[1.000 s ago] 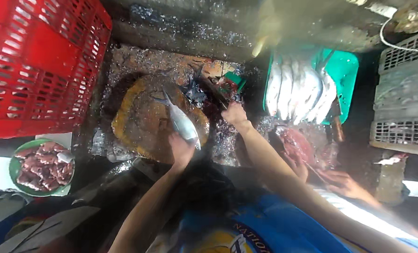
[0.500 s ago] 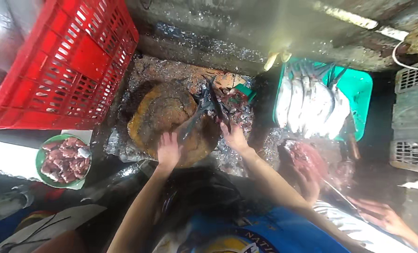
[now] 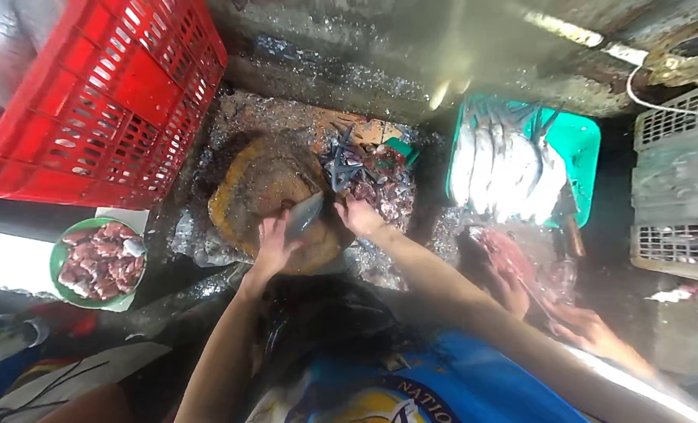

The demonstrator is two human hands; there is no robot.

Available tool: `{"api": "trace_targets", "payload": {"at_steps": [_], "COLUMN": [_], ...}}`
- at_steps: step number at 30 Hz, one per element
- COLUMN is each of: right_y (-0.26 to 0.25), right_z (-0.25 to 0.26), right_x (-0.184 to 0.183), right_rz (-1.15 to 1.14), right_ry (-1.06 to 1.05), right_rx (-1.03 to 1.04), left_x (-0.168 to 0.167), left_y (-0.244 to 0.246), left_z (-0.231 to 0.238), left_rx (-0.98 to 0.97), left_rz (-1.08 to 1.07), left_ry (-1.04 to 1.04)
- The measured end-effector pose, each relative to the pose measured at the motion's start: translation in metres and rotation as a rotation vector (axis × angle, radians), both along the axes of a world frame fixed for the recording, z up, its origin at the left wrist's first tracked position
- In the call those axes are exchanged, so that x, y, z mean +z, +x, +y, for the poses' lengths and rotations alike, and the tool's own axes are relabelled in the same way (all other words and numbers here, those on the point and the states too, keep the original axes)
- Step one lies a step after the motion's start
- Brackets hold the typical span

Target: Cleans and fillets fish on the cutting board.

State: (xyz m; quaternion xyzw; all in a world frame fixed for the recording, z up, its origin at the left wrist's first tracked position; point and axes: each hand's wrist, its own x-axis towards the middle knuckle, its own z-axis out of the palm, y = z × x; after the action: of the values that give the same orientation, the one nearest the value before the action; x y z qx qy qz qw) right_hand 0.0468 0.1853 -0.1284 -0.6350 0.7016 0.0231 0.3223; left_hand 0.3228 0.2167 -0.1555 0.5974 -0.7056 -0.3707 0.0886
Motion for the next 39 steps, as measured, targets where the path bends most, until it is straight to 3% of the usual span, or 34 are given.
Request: {"api": "trace_targets", "payload": {"at_steps": [7,15,18,23,25,28,31,33,39], "right_y": [0.009,0.004,0.000,-0.001,0.000,-0.003,-0.004,-0.003,-0.010], "right_z": [-0.007,0.007,0.013,0.023,0.024,0.018,0.020,0.031,0.029], "right_x": [0.015,0.004,0.005,0.000,0.002,-0.008,-0.005,0.005,-0.027], "right_rz": [-0.008,-0.049,-0.076,-0.109,-0.138,-0.137,-0.181,-0.241,-0.265], "right_ry": [0.053,0.032,0.019,0.001,0.026,0.037,0.046,0.031,0.018], "right_rx": [-0.006,-0.068,-0.076,-0.150,-0.169,-0.155,-0.193,-0.228,-0.251], "left_x": [0.012,-0.001,0.002,0.018,0.018,0.018,0.042,0.064,0.108], "left_y": [0.031,0.027,0.031,0.021,0.013,0.017,0.031,0.039,0.055], "left_z": [-0.024,-0.022,-0.025,-0.039,-0.048,-0.063,-0.081,-0.093,-0.117], "left_rx": [0.211,0.124,0.098,0.173,0.176,0.248,0.278,0.331,0.347], "left_rz": [0.242,0.459,0.392,-0.117,-0.167,0.162,0.467,0.545,0.736], "left_ry": [0.335,0.255,0.229,0.056,0.099,0.217,0.421,0.456,0.371]}}
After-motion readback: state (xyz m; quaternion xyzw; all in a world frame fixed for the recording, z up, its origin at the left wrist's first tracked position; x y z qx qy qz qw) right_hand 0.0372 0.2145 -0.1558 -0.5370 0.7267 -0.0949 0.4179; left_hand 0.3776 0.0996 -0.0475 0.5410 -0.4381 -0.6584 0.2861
